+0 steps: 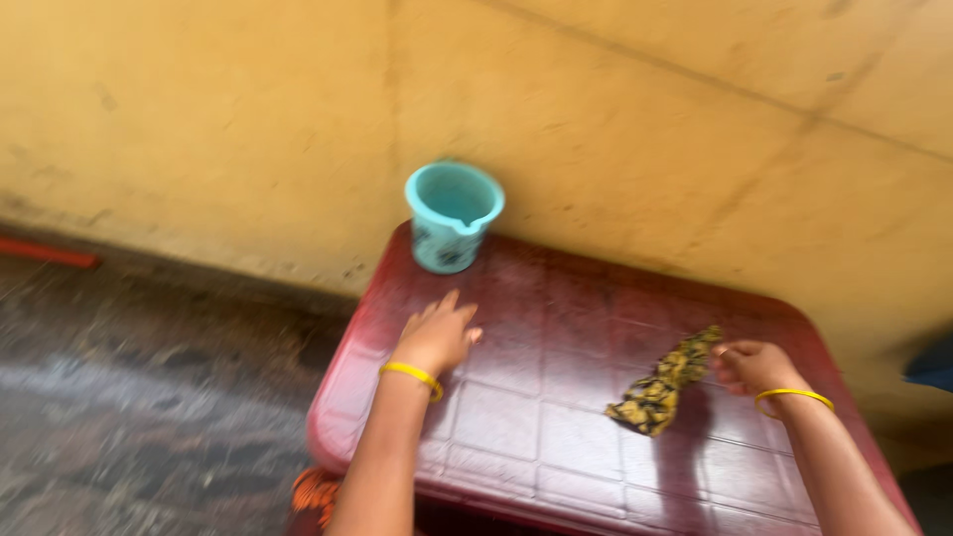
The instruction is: The person wipes the surface of a red plastic table with a cloth, periodically rinsing and wringing the cloth in a blue bucket of water.
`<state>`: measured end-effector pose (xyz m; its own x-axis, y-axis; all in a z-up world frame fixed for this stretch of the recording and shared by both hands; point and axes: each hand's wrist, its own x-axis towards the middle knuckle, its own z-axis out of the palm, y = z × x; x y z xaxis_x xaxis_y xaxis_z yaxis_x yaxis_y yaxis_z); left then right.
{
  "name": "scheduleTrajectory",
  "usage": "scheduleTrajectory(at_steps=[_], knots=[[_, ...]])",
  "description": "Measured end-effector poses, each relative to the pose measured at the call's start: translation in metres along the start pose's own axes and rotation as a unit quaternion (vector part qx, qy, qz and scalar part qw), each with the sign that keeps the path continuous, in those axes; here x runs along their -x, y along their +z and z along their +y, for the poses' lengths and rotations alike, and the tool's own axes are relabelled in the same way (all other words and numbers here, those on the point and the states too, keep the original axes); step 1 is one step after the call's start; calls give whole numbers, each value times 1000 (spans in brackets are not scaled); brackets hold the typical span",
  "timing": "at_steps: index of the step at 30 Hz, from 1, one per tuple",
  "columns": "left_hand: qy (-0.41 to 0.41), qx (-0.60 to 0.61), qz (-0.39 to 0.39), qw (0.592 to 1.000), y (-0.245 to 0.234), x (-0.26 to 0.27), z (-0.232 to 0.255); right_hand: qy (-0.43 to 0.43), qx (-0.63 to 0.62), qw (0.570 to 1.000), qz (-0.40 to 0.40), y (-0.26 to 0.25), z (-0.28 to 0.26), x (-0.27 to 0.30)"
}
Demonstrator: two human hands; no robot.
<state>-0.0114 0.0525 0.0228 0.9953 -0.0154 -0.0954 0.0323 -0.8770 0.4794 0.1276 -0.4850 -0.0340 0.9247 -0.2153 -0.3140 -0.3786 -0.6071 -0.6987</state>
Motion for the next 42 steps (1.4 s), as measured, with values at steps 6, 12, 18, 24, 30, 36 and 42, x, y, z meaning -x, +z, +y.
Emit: scheduleTrajectory(at_steps=[6,12,18,24,30,36,42], knots=[[-43,36,30,998,-29,10,-9,-129,364,922,8,121,-83,30],[-25,43,104,993,-36,12,-21,-493,278,824,26,283,-204,159],[-21,32,133,990,-38,13,-31,-662,15,745,-83,336,-225,295],[-35,26,107,993,-37,15,-27,-625,136,736,-224,269,-169,325],[-31,28,93,995,-32,20,-25,-469,194,831,-228,137,-50,252],[-19,8,77,997,-21,18,-26,-393,425,794,-183,-19,40,157],[16,-33,53,998,1,12,-4,-378,583,713,-93,-25,-52,175]])
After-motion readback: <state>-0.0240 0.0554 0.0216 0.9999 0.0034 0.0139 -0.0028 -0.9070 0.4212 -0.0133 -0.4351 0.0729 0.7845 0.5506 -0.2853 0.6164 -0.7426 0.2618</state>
